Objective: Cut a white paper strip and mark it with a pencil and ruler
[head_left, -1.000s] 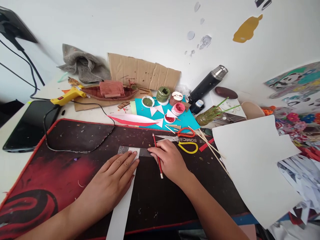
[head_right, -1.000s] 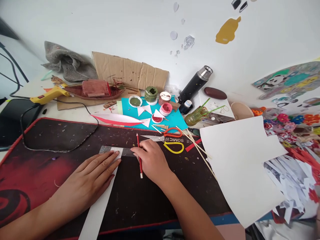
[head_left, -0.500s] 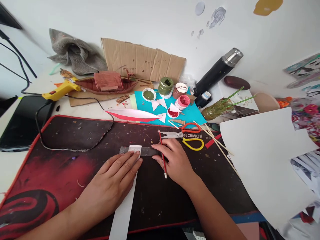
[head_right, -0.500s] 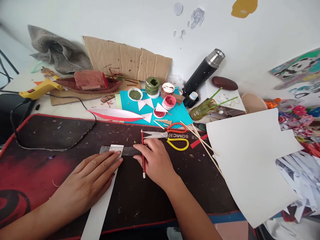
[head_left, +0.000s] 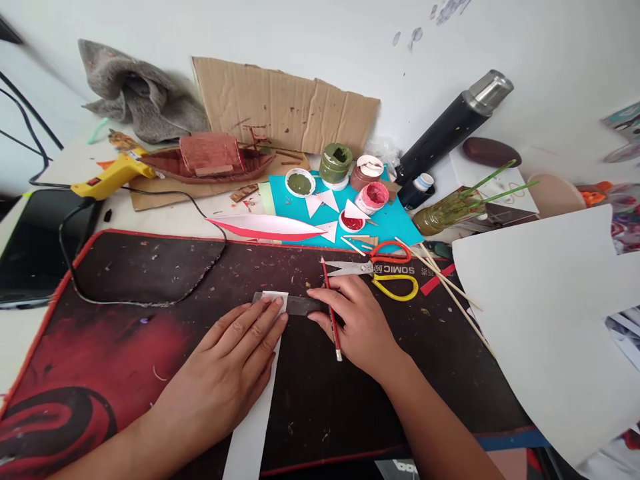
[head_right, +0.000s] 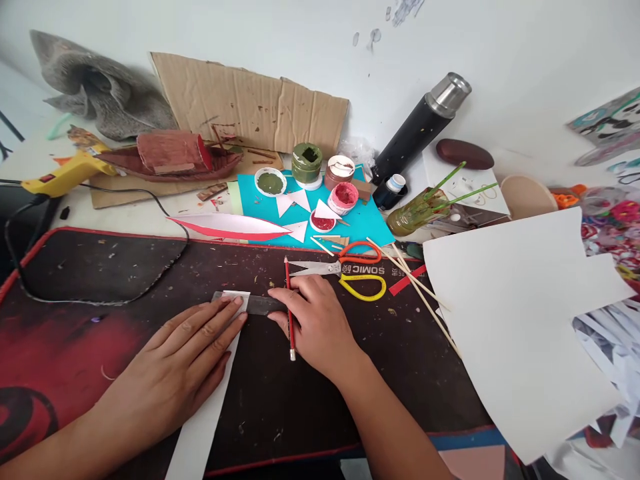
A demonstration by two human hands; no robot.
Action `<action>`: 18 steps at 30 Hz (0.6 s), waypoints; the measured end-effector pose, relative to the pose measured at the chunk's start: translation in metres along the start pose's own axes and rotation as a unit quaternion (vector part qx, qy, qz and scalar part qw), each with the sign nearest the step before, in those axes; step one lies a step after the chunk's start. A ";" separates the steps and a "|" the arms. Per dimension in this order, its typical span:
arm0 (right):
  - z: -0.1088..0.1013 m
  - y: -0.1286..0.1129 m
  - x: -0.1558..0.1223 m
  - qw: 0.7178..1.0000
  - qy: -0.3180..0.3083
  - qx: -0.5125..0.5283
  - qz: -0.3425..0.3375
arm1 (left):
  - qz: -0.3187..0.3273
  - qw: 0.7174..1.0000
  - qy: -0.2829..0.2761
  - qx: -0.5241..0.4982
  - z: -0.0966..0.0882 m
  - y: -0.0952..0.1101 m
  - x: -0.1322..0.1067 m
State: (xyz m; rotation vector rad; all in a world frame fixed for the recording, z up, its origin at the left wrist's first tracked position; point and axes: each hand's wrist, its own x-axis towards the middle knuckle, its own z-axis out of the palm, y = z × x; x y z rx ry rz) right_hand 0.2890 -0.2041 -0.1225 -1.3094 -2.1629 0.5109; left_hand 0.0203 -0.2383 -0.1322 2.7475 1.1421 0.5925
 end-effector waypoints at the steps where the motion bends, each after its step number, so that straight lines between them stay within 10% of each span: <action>1: 0.000 0.000 0.000 1.000 -0.001 -0.001 0.001 | -0.003 1.000 0.005 0.001 -0.001 0.000 0.001; 18: -0.005 0.001 -0.001 1.000 -0.020 0.018 0.009 | -0.030 0.999 0.000 0.017 -0.004 0.003 0.002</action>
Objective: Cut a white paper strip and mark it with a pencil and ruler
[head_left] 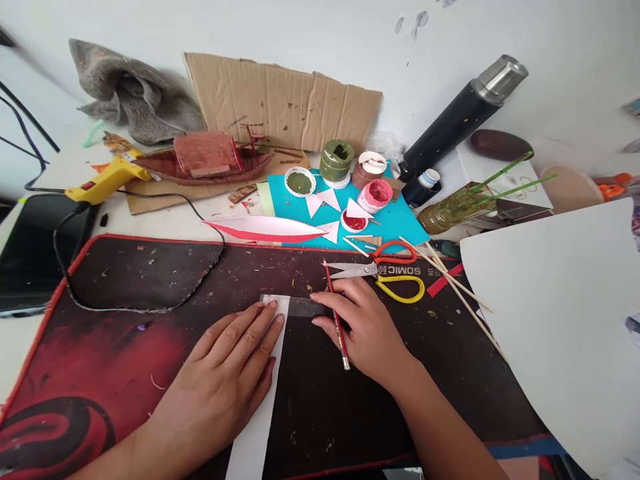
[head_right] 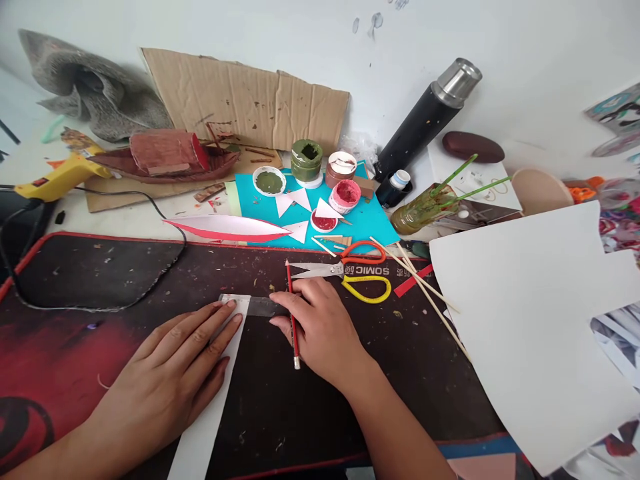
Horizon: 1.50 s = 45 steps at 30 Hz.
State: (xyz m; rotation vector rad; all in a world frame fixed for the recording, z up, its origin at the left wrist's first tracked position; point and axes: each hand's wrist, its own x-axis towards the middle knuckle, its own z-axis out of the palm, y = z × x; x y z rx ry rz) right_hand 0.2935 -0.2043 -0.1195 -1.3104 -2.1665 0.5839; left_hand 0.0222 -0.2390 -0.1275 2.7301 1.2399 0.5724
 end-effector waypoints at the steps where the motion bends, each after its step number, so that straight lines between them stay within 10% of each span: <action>1: 0.000 0.000 0.000 1.000 -0.001 0.000 -0.001 | 0.001 1.000 0.000 0.000 0.000 0.000 0.000; 45: 0.000 0.000 0.001 1.000 -0.001 0.004 0.003 | 0.008 1.000 0.002 0.007 -0.003 0.000 0.004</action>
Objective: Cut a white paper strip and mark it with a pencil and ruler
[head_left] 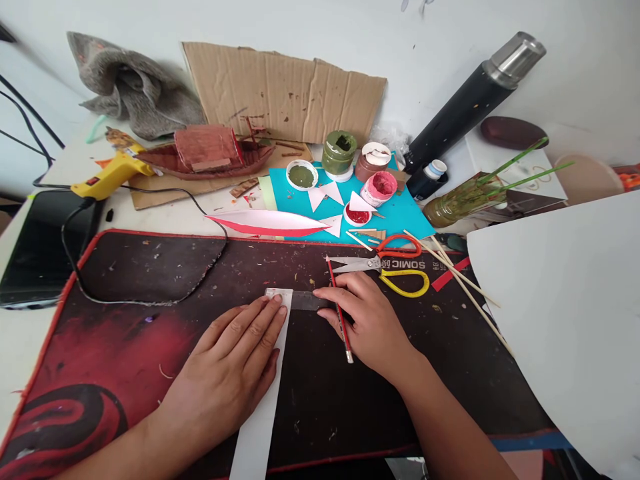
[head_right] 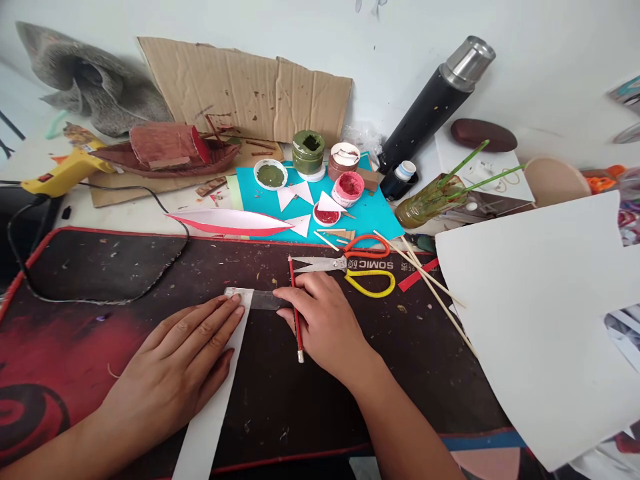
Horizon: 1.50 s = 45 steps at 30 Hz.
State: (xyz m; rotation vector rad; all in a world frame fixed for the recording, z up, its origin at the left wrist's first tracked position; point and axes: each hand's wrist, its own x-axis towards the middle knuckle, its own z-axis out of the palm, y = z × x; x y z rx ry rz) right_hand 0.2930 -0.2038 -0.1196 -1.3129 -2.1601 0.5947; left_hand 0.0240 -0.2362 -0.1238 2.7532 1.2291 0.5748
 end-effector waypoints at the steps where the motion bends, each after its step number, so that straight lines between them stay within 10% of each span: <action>1: 0.000 0.000 0.000 1.000 0.002 0.001 -0.001 | 0.000 1.000 0.000 0.000 0.000 0.000 0.000; 45: 0.000 0.002 0.000 1.000 0.000 0.010 0.004 | -0.005 1.000 -0.011 0.001 -0.003 0.000 0.002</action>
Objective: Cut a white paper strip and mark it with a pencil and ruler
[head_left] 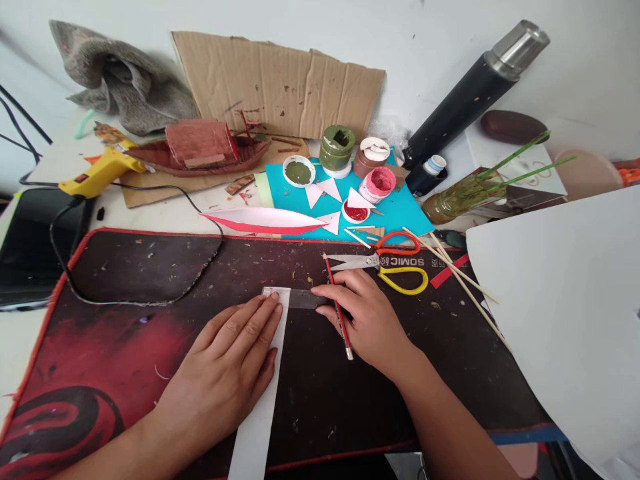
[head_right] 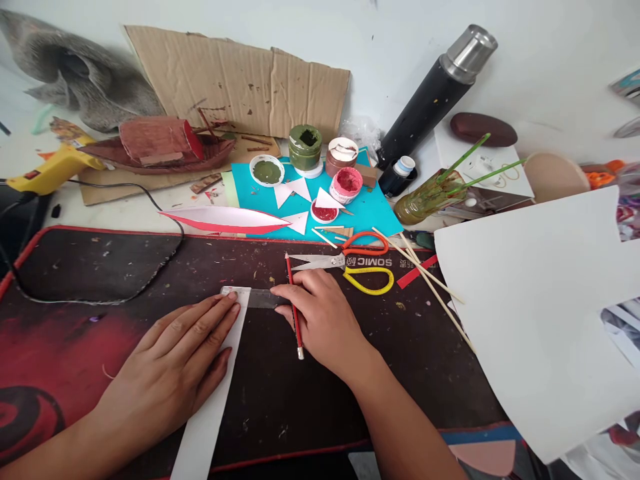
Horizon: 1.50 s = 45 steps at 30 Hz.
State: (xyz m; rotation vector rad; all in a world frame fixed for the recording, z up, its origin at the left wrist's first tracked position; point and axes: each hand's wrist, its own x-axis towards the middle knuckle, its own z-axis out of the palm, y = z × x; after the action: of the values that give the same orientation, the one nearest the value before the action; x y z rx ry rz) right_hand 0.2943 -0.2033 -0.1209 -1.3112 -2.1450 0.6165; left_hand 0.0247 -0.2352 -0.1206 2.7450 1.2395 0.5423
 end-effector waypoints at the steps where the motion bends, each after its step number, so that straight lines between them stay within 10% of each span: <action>1: 0.000 0.000 0.000 1.000 -0.001 0.001 0.001 | 0.001 1.000 -0.001 0.001 0.000 0.000 0.000; 29: -0.002 -0.001 0.000 1.000 0.012 0.012 0.004 | 0.002 1.000 -0.003 0.008 0.001 0.000 0.000; 45: -0.010 -0.026 0.004 0.972 0.107 0.207 0.014 | 0.018 0.999 0.010 0.033 0.004 -0.003 -0.001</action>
State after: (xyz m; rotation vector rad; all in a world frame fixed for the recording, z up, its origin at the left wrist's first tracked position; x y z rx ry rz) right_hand 0.2825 -0.2096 -0.0961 -1.1222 -1.7118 0.8400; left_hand 0.0235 -0.2339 -0.1249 2.8281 1.2370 0.5428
